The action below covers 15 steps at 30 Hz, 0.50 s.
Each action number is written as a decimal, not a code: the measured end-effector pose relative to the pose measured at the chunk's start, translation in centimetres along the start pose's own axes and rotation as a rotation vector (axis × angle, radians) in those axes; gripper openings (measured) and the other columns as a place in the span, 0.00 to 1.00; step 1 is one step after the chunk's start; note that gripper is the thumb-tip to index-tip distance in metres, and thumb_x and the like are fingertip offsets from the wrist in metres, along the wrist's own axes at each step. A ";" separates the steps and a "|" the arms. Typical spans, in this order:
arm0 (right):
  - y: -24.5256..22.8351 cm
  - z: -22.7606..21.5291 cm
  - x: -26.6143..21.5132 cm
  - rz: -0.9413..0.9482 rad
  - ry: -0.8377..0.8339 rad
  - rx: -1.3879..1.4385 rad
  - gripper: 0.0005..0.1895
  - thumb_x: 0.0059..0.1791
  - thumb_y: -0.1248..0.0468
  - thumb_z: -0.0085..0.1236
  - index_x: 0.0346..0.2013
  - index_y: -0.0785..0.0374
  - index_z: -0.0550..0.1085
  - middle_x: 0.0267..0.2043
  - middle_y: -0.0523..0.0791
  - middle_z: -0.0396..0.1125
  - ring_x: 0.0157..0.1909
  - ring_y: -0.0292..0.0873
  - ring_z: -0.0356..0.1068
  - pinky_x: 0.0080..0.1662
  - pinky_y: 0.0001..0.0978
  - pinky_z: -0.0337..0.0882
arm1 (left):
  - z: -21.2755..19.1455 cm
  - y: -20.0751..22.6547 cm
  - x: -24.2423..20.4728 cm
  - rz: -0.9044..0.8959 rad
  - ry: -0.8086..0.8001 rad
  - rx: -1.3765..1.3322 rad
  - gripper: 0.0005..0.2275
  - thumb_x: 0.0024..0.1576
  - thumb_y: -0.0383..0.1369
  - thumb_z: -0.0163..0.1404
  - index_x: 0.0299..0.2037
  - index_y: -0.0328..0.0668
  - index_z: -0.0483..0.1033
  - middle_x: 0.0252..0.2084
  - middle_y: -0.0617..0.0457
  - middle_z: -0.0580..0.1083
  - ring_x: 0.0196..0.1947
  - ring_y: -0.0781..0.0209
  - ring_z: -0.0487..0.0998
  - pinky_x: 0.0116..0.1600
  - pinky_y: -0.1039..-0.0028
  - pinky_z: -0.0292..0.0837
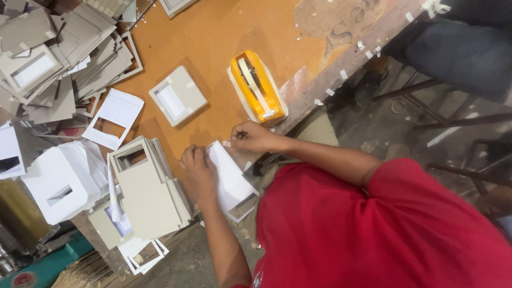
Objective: The person assembles white rectangular frames by hand, placing clear inserts into the frames and securing them with small pieces of tape. The person handles the frames one at a time, aligning the inserts and applying tape to the edges.
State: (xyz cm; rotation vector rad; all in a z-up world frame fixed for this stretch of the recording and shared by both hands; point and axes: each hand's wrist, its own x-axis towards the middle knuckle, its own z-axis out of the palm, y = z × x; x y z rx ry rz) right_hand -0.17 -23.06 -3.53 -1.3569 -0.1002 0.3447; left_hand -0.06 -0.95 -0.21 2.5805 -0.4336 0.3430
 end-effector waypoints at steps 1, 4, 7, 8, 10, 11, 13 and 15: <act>0.4 0.0 0.0 -0.015 0.013 -0.011 0.12 0.50 0.60 0.66 0.31 0.65 0.75 0.27 0.36 0.65 0.31 0.28 0.60 0.35 0.21 0.63 | 0.1 -0.2 -0.1 0.007 0.001 0.000 0.03 0.59 0.25 0.55 0.41 0.34 0.77 0.50 0.43 0.72 0.54 0.45 0.71 0.62 0.56 0.61; 0.7 -0.3 -0.2 -0.026 0.013 -0.076 0.11 0.49 0.60 0.66 0.30 0.65 0.76 0.27 0.36 0.67 0.31 0.27 0.61 0.34 0.21 0.64 | 0.3 -0.4 -0.1 0.021 0.021 -0.001 0.04 0.59 0.25 0.56 0.41 0.34 0.78 0.50 0.43 0.72 0.54 0.44 0.71 0.60 0.56 0.61; 0.4 -0.4 -0.4 -0.032 0.008 -0.121 0.12 0.50 0.60 0.66 0.29 0.66 0.76 0.26 0.36 0.66 0.31 0.27 0.61 0.34 0.21 0.64 | 0.3 -0.4 -0.1 0.021 0.026 -0.006 0.04 0.59 0.25 0.56 0.41 0.35 0.78 0.50 0.43 0.72 0.53 0.44 0.71 0.60 0.56 0.61; 0.3 -0.4 -0.4 -0.041 0.007 -0.127 0.12 0.50 0.60 0.65 0.29 0.66 0.76 0.25 0.36 0.66 0.30 0.27 0.61 0.34 0.22 0.64 | 0.3 -0.4 -0.1 0.021 0.029 -0.004 0.04 0.59 0.25 0.56 0.41 0.35 0.78 0.50 0.43 0.72 0.53 0.44 0.71 0.60 0.56 0.61; 0.2 -0.3 -0.4 -0.058 0.006 -0.137 0.12 0.50 0.60 0.65 0.29 0.66 0.76 0.25 0.37 0.66 0.30 0.27 0.61 0.34 0.22 0.64 | 0.3 -0.4 -0.2 0.023 0.034 0.002 0.04 0.58 0.25 0.56 0.41 0.35 0.77 0.50 0.43 0.72 0.53 0.44 0.71 0.60 0.56 0.61; 0.1 -0.3 -0.3 -0.061 0.014 -0.149 0.11 0.50 0.61 0.65 0.29 0.65 0.76 0.25 0.37 0.67 0.30 0.27 0.61 0.33 0.22 0.64 | 0.4 -0.4 -0.2 0.021 0.034 -0.001 0.04 0.58 0.25 0.56 0.41 0.35 0.78 0.49 0.43 0.72 0.53 0.45 0.71 0.60 0.56 0.61; 0.2 -0.3 -0.1 -0.066 0.030 -0.173 0.11 0.49 0.61 0.65 0.29 0.65 0.76 0.25 0.37 0.68 0.29 0.27 0.62 0.33 0.23 0.64 | 0.5 -0.5 -0.2 0.016 0.034 -0.005 0.04 0.58 0.25 0.56 0.41 0.35 0.78 0.49 0.44 0.72 0.53 0.45 0.71 0.60 0.56 0.61; 0.2 -0.2 0.0 -0.095 0.037 -0.213 0.10 0.48 0.61 0.65 0.29 0.65 0.76 0.26 0.37 0.69 0.29 0.28 0.62 0.33 0.23 0.64 | 0.6 -0.5 -0.2 0.014 0.046 -0.009 0.04 0.58 0.25 0.56 0.41 0.35 0.78 0.49 0.44 0.73 0.53 0.45 0.71 0.60 0.56 0.61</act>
